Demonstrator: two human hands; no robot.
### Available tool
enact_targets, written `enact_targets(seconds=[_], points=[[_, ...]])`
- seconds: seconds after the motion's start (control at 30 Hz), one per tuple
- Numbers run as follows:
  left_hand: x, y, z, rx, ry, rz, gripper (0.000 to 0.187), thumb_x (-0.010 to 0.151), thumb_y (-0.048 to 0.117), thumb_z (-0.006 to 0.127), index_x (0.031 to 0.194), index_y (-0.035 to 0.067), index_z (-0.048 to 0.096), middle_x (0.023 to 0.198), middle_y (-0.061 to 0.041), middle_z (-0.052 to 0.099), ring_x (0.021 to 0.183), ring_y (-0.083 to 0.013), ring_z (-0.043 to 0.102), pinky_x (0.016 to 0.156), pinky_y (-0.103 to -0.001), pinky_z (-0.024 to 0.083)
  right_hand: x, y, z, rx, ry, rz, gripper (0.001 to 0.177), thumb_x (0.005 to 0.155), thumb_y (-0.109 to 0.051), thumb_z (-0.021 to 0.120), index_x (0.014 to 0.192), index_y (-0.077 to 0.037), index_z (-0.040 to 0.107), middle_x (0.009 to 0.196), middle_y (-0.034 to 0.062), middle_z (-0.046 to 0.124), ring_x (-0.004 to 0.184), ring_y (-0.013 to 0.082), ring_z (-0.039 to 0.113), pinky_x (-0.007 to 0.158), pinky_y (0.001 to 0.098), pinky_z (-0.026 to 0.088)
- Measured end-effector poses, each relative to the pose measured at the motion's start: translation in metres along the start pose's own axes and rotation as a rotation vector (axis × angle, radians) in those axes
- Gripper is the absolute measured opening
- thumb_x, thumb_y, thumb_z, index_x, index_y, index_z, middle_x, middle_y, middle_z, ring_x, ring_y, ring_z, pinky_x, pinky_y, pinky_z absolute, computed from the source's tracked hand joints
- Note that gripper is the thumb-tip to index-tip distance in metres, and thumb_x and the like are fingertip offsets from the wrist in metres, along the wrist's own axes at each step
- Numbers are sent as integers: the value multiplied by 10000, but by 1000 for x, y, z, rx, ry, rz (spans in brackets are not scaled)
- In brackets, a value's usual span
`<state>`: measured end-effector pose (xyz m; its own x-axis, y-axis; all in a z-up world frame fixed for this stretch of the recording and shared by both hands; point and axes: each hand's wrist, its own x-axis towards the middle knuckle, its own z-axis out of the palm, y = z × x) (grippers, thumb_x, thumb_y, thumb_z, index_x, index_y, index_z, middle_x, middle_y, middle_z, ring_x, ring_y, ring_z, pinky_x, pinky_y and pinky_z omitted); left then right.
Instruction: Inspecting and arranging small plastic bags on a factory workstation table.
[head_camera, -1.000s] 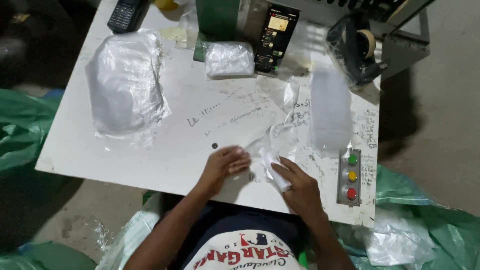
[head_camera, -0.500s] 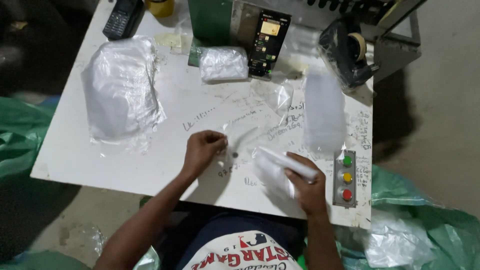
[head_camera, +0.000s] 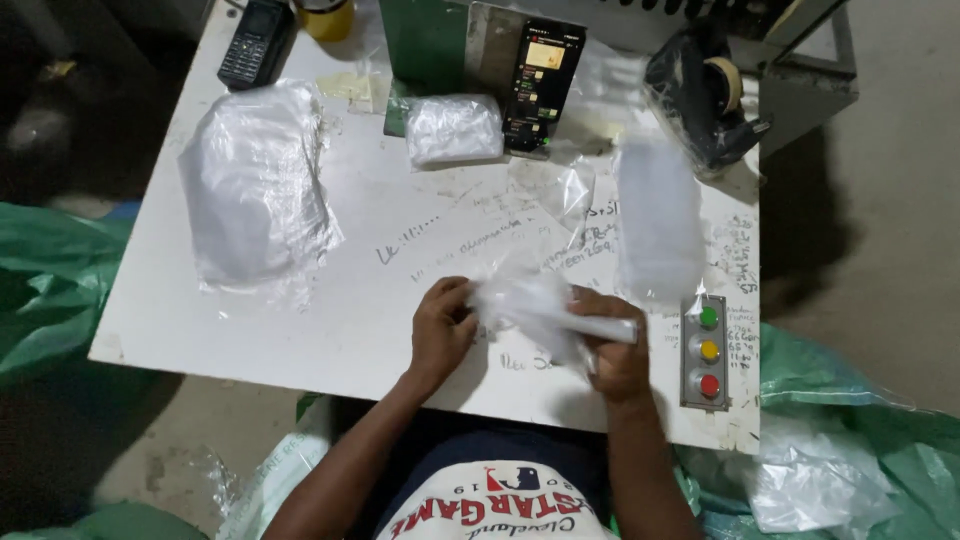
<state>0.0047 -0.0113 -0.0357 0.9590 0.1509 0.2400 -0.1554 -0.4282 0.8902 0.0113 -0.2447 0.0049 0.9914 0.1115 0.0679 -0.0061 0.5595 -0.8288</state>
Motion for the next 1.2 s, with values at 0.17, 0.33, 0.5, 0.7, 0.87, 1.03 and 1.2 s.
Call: enact_targets(seconds=[0.17,0.33,0.5,0.7,0.87,1.03,1.2], points=[[11,7,-10,144,-18,125,230,780,-116,693,823,92,780,1082,-88,740,968,-306,686,791,-383,588,0,-2,-6,-574,63,-297,228,737,146,716,939,54,769,976,200,732,1131,334,669,1065,516,502],[10,-20,-3,39,-65,160,295,778,-33,673,1056,15,761,1157,-190,710,1067,-388,666,895,-444,582,12,10,20,-712,-211,-349,479,804,-401,658,1075,-30,791,1089,206,750,1178,394,660,1060,530,489],[5,-22,-9,46,-32,148,438,774,2,743,1202,-76,693,1282,-249,663,1146,-445,651,977,-473,568,19,20,47,-1214,-599,-180,411,796,111,713,1194,10,735,1208,307,699,1110,496,662,1012,540,559],[-9,-25,12,323,26,693,338,840,-113,622,1131,4,749,1452,-200,610,849,-273,701,684,-350,599,9,46,39,-996,-17,-73,341,843,139,663,1106,-37,791,1132,186,764,1187,393,677,1036,497,535],[-23,30,26,-495,206,-280,517,688,-142,663,1100,79,441,1291,-129,433,773,-185,582,600,-200,563,15,13,75,265,531,598,269,839,61,661,1066,-46,756,944,110,755,893,235,733,856,273,621],[-16,28,10,-528,156,-390,277,785,-90,735,996,30,599,1037,-119,649,788,-182,654,618,-267,593,14,-5,59,-254,620,126,345,833,-20,762,1177,-33,739,968,253,729,761,337,728,698,445,646],[-3,24,-29,-613,107,-434,143,881,-66,669,932,12,776,989,-159,764,818,-191,685,689,-327,621,22,-8,-2,44,515,268,180,965,-207,683,1143,-179,684,975,46,686,724,194,722,683,258,654]])
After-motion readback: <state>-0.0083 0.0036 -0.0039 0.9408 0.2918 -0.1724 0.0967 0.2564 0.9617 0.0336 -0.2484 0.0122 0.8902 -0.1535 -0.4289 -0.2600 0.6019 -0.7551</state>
